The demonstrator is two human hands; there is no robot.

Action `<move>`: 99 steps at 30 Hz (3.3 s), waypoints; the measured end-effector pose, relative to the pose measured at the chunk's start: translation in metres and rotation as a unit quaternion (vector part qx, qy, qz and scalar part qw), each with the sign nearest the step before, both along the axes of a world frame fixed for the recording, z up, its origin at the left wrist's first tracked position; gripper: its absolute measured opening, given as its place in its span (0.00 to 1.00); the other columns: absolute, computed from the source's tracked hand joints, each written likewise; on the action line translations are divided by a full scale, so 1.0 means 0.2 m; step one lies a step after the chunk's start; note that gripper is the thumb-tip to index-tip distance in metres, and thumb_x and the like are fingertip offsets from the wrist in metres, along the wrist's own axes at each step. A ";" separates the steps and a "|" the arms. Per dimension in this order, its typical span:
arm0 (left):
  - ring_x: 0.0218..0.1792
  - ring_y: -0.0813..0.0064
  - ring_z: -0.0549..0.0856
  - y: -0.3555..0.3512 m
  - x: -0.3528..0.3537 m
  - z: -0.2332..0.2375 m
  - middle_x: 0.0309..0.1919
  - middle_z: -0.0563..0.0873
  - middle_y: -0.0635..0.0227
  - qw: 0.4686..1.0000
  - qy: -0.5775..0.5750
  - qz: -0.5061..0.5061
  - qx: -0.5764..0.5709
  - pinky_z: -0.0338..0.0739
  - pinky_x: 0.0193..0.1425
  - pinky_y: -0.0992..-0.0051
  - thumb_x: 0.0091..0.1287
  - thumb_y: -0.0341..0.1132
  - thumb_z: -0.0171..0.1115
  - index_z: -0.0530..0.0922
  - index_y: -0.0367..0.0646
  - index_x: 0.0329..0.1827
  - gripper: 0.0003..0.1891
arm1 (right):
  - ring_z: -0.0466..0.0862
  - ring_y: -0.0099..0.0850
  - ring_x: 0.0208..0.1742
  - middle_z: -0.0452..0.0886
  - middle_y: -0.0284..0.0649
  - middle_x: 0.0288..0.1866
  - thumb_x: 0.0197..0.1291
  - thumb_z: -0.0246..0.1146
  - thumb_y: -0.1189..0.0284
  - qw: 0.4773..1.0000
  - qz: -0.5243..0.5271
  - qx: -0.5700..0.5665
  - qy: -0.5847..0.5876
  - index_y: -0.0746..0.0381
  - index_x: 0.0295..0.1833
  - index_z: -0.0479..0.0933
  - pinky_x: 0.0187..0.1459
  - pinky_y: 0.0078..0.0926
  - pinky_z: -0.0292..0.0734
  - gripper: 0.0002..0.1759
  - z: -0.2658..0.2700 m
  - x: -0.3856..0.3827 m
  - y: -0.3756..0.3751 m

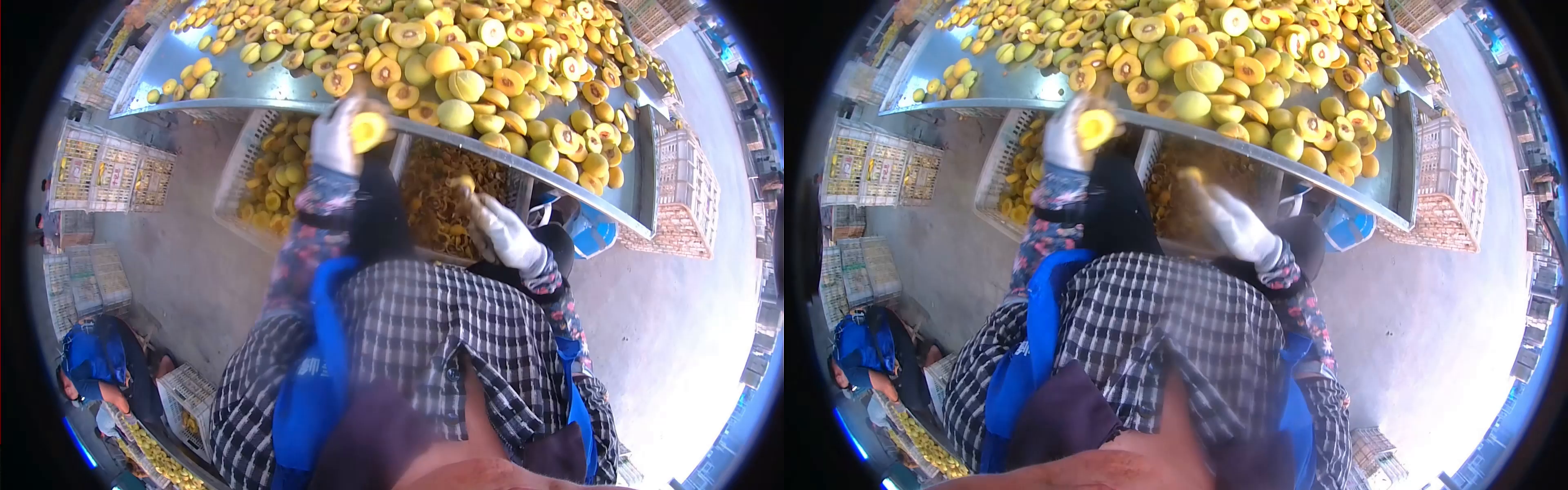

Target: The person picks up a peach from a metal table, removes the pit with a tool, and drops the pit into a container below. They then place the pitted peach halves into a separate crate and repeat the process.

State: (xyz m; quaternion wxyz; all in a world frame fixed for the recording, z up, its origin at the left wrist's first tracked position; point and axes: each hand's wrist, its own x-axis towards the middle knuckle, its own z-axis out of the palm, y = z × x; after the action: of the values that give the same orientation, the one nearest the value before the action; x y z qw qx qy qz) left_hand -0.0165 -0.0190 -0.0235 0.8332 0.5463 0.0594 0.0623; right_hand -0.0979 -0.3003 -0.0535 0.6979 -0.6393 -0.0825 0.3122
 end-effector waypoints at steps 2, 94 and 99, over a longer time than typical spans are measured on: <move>0.36 0.76 0.86 0.29 0.09 -0.16 0.38 0.87 0.61 0.981 -0.010 0.084 0.176 0.81 0.41 0.80 0.68 0.34 0.60 0.81 0.32 0.45 0.12 | 0.78 0.29 0.26 0.76 0.41 0.31 0.72 0.50 0.62 0.962 0.035 -0.160 -0.221 0.67 0.62 0.64 0.28 0.25 0.72 0.22 -0.20 -0.05 -0.08; 0.38 0.53 0.85 -0.39 -0.07 0.00 0.42 0.82 0.52 0.957 0.167 -0.137 -0.193 0.83 0.45 0.57 0.68 0.56 0.58 0.74 0.36 0.46 0.27 | 0.82 0.49 0.37 0.79 0.51 0.35 0.68 0.54 0.69 0.891 -0.008 -0.326 -0.315 0.67 0.52 0.69 0.38 0.37 0.76 0.14 -0.04 -0.11 -0.08; 0.38 0.53 0.85 -0.44 -0.07 -0.06 0.40 0.82 0.51 0.961 0.128 -0.161 -0.187 0.83 0.44 0.58 0.69 0.57 0.55 0.74 0.35 0.44 0.27 | 0.81 0.48 0.37 0.78 0.53 0.34 0.69 0.54 0.70 0.922 -0.096 -0.191 -0.322 0.68 0.53 0.68 0.39 0.36 0.75 0.13 0.15 -0.02 0.14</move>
State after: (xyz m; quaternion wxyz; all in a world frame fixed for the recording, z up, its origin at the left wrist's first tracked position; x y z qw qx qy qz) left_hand -0.0313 -0.1073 -0.0364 0.9048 0.3866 0.0880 -0.1552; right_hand -0.1015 -0.2713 -0.0229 0.5245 -0.8316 -0.1801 0.0309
